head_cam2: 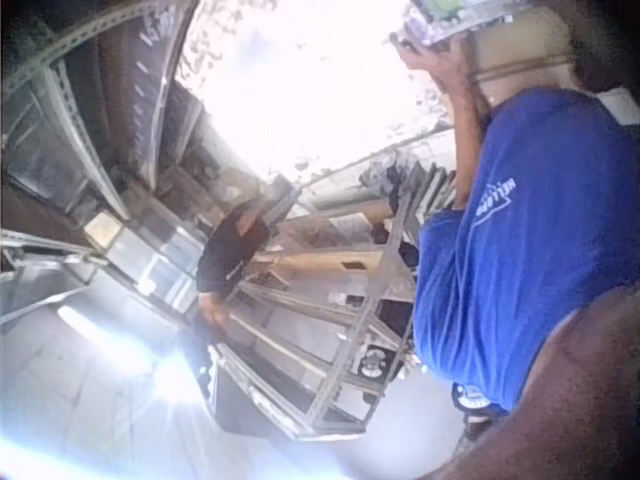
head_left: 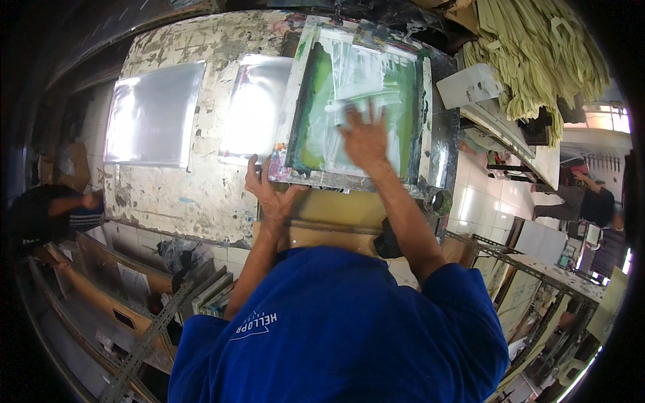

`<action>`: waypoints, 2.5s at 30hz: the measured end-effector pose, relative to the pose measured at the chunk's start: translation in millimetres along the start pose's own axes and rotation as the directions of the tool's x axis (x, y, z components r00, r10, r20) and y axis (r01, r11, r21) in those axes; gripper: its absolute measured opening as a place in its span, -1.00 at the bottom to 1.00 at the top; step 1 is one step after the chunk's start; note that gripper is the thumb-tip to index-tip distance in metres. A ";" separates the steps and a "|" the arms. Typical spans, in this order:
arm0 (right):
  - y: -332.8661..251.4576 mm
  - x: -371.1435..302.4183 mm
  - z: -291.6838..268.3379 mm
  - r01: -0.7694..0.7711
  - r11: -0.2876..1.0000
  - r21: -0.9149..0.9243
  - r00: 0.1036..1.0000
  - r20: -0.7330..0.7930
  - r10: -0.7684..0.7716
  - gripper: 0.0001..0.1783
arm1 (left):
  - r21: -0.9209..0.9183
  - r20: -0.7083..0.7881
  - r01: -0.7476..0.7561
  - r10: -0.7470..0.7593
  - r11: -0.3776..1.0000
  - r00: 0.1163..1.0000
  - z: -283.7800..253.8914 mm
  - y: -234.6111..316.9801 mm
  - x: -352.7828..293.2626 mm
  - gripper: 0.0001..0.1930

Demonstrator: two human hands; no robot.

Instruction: The person performs screen printing by placing a plastic sheet on a print bed, lowering a screen frame, and using a squeegee to apply white ink. The person then removes the printed sheet and places it into a large plastic bag held by another person, before repeating the process and eventually wiping the screen with a cloth.

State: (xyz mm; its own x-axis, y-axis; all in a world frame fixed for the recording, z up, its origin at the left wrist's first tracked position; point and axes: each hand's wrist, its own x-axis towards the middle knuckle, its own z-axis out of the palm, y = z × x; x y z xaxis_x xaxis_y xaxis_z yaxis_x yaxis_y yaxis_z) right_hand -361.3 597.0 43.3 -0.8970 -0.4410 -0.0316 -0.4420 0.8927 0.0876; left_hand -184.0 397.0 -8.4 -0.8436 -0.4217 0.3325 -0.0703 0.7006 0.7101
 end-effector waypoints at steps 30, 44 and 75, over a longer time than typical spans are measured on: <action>35.0 26.1 20.0 0.107 0.983 0.149 0.991 0.059 -0.117 -0.29 | -0.023 -0.014 -0.003 0.002 1.000 1.000 1.4 7.9 5.8 0.10; 2.8 -37.4 -3.9 0.502 0.808 0.308 0.849 0.002 -0.528 -0.43 | 0.002 -0.019 0.015 -0.015 1.000 1.000 1.7 -1.9 1.1 0.12; 80.2 35.3 21.6 0.082 0.997 0.001 0.994 0.073 -0.082 -0.33 | -0.027 0.023 -0.001 0.002 1.000 1.000 4.5 1.4 5.8 0.12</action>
State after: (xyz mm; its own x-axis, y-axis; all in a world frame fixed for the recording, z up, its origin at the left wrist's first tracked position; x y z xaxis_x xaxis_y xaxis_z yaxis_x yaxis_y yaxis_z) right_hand -428.6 655.1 27.7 -0.8563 -0.5044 -0.1115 -0.5138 0.8538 0.0834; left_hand -191.3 398.1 -8.2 -0.8560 -0.4068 0.3191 -0.0548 0.6851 0.7264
